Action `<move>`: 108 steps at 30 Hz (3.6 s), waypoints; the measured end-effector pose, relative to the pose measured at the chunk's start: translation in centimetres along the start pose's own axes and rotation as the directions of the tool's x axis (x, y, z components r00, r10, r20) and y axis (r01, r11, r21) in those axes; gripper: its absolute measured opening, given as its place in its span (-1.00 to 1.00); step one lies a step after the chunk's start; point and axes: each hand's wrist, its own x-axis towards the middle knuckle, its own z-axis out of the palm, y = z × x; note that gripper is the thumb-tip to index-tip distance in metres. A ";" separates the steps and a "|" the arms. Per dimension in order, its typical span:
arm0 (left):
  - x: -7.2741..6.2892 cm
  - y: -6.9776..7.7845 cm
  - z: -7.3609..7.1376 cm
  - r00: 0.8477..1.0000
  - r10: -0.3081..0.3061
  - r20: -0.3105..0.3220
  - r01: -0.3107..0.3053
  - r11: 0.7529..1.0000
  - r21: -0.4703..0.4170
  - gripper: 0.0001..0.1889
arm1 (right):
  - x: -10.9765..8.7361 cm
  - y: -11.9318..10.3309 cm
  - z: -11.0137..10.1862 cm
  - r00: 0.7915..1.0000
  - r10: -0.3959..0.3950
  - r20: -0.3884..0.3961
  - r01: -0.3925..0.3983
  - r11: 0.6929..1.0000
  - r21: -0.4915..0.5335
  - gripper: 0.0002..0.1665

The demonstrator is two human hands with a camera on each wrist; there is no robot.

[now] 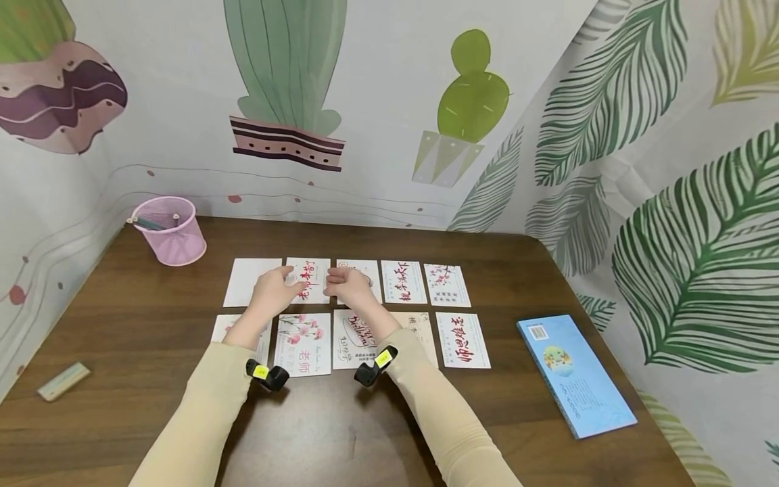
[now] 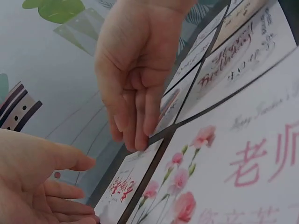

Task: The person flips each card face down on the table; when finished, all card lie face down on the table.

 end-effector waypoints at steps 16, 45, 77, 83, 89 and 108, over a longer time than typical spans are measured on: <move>0.5 0.1 -0.8 0.992 -0.123 0.037 0.129 0.955 -0.266 -0.35 | -0.2 0.3 0.1 1.000 0.002 0.001 -0.002 1.000 0.006 -0.38; 1.5 -1.2 -0.9 0.984 -0.089 0.156 0.160 0.829 -0.535 -0.42 | -0.1 0.7 0.8 0.996 -0.030 -0.089 0.032 0.999 0.030 -0.45; -0.9 1.9 0.1 0.934 0.212 -0.288 -0.310 0.881 -0.358 -0.47 | -0.6 -4.7 0.1 0.944 -0.258 -0.205 0.269 0.963 0.023 -0.60; -1.0 2.5 1.0 0.933 0.169 -0.319 -0.275 0.905 -0.323 -0.43 | -0.3 -4.3 -0.2 0.933 -0.253 -0.255 0.264 0.964 0.010 -0.72; -0.9 2.2 1.1 0.949 0.179 -0.260 -0.251 0.927 -0.277 -0.41 | 0.3 -3.5 -0.8 0.940 -0.203 -0.273 0.223 0.974 0.044 -0.75; 0.9 -1.9 -1.5 0.992 -0.085 -0.088 0.062 0.970 -0.236 -0.37 | 2.5 -0.9 -0.9 0.993 0.011 -0.115 -0.009 1.000 0.025 -0.68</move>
